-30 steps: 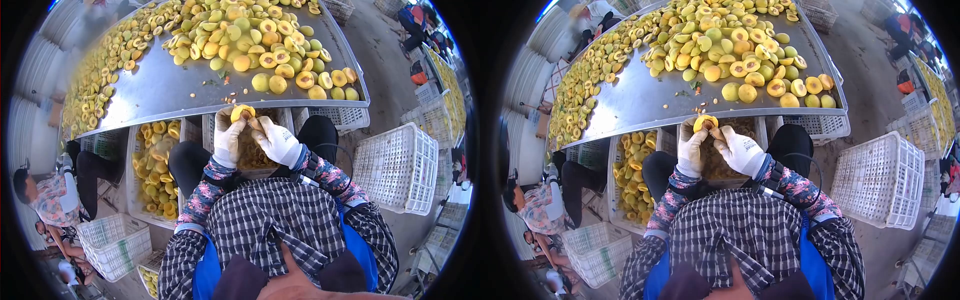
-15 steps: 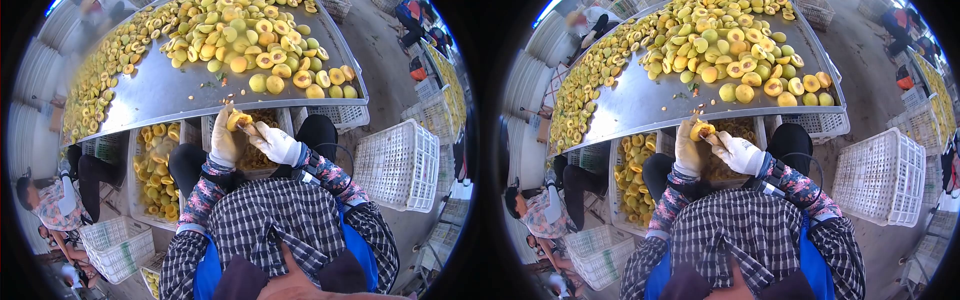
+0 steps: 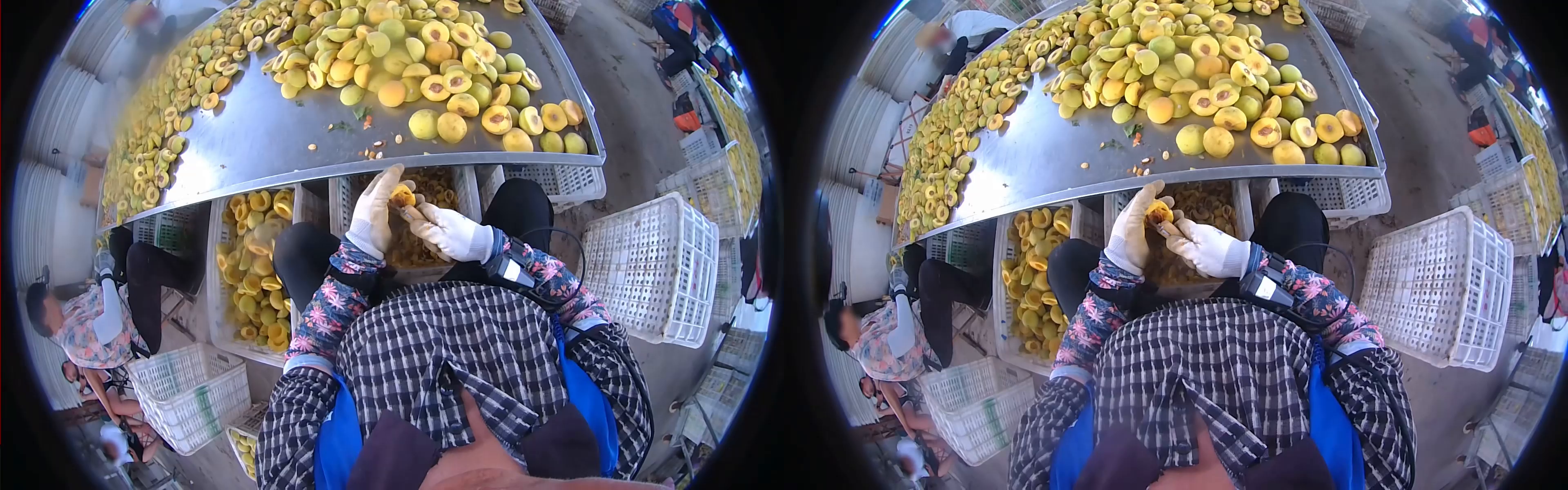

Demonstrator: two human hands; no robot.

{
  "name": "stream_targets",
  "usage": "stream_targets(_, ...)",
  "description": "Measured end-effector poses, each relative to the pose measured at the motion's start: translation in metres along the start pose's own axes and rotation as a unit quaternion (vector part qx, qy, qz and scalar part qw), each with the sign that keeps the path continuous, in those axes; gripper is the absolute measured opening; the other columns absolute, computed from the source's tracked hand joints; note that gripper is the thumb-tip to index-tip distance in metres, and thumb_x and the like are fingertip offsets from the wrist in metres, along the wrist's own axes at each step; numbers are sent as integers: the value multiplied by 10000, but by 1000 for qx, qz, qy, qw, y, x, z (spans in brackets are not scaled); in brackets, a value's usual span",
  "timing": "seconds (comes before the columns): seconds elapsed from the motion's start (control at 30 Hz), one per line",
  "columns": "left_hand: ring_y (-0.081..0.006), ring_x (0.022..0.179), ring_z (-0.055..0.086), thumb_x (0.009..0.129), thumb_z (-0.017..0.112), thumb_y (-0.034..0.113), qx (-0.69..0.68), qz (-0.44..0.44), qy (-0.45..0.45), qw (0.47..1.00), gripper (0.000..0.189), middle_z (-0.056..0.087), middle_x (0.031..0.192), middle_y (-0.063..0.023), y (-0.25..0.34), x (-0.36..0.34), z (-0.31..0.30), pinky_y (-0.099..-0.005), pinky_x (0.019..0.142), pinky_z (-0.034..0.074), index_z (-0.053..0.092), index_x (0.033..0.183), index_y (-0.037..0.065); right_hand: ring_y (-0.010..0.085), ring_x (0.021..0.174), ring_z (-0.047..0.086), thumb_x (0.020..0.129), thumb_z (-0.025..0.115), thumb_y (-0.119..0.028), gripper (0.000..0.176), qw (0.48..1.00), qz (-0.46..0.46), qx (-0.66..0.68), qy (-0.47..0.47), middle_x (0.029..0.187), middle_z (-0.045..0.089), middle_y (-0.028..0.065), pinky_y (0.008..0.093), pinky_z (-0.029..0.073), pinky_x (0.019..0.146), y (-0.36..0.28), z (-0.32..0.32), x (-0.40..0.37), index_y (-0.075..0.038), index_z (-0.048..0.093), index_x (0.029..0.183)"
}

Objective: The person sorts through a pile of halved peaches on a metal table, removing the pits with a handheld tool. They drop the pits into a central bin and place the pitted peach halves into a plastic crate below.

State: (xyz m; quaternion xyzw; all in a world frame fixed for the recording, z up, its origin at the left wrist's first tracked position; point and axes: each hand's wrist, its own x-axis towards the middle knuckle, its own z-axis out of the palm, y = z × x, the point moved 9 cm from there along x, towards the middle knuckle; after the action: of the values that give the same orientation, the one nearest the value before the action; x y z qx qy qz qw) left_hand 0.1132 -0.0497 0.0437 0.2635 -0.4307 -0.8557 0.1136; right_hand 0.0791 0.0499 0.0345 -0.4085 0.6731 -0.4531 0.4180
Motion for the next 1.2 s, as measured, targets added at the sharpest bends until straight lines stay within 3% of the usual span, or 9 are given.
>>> stream_targets(0.23, -195, 893, 623, 928, 631, 271, 87, 31, -15, 996, 372, 624, 1011, -83, -11, 19, -14, -290, 822, 503, 575, 1213, 39, 446, 906, 607, 975, 483, -319, 358, 980, -33, -196, 1, 959, 629, 284, 501, 481, 769, -12, -9, 0, -46, 447, 1203)
stream_targets(0.3, -201, 886, 621, 926, 633, 261, 87, 19, -6, 996, 365, 625, 966, -68, -15, 21, -17, -324, 807, 526, 573, 1212, 42, 359, 687, 638, 978, 493, -360, 339, 974, -113, -193, 45, 793, 644, 199, 422, 498, 598, -5, -7, 2, -85, 470, 1174)
stream_targets(0.4, -207, 904, 614, 924, 634, 286, 31, -15, -6, 999, 376, 606, 973, -70, -12, 14, -9, -358, 805, 541, 570, 1208, 47, 23, 429, 295, 973, 513, -442, 275, 924, 137, 345, -86, 584, 357, -71, 185, 215, 375, 16, 30, -5, -184, 523, 1069)
stream_targets(0.5, -224, 901, 617, 921, 635, 325, -31, -14, 4, 999, 408, 584, 993, -76, -2, 6, -1, -380, 796, 553, 557, 1223, 61, 46, 380, 281, 987, 499, -411, 273, 822, 183, 520, -141, 543, 354, -54, 212, 196, 349, 10, 40, -10, -142, 543, 1010)
stream_targets(0.77, -261, 935, 631, 917, 639, 279, -25, 140, 79, 987, 459, 592, 1068, -132, 40, -3, -56, -410, 772, 579, 480, 1305, 93, 78, 367, 325, 1003, 459, -290, 261, 841, 176, 472, -195, 573, 435, -7, 225, 243, 335, 18, 32, -33, -43, 532, 1048)
stream_targets(0.87, -239, 1027, 585, 858, 703, 135, 118, 237, 231, 936, 557, 482, 1281, -164, 109, -48, -109, -370, 824, 569, 466, 1356, 62, 159, 631, 561, 959, 515, -327, 293, 989, 106, 39, -92, 713, 560, 57, 289, 443, 577, 40, -4, -24, -45, 545, 1034)
stream_targets(0.97, -332, 1257, 464, 784, 745, 370, 559, 291, 321, 707, 810, 445, 1383, -215, 173, -81, -194, -414, 1044, 396, 373, 1409, 15, 186, 723, 585, 958, 519, -326, 307, 983, 141, -83, -81, 750, 588, 77, 325, 456, 654, 47, -13, -30, -34, 547, 1049)
stream_targets(1.03, -367, 1314, 390, 761, 726, 488, 686, 52, 439, 578, 844, 355, 1458, -224, 191, -103, -193, -445, 1066, 367, 391, 1416, 73, 230, 744, 611, 953, 526, -340, 324, 983, 157, -48, -85, 791, 621, 115, 347, 467, 670, 57, -13, -31, -40, 547, 1072)
stream_targets(1.2, -352, 1310, 398, 782, 709, 397, 700, 253, 208, 635, 694, 458, 1389, -184, 172, -14, -96, -432, 1078, 339, 470, 1349, 77, 362, 880, 632, 946, 508, -374, 387, 992, 102, -61, -41, 900, 642, 212, 404, 471, 755, 49, -21, -19, -14, 534, 1085)
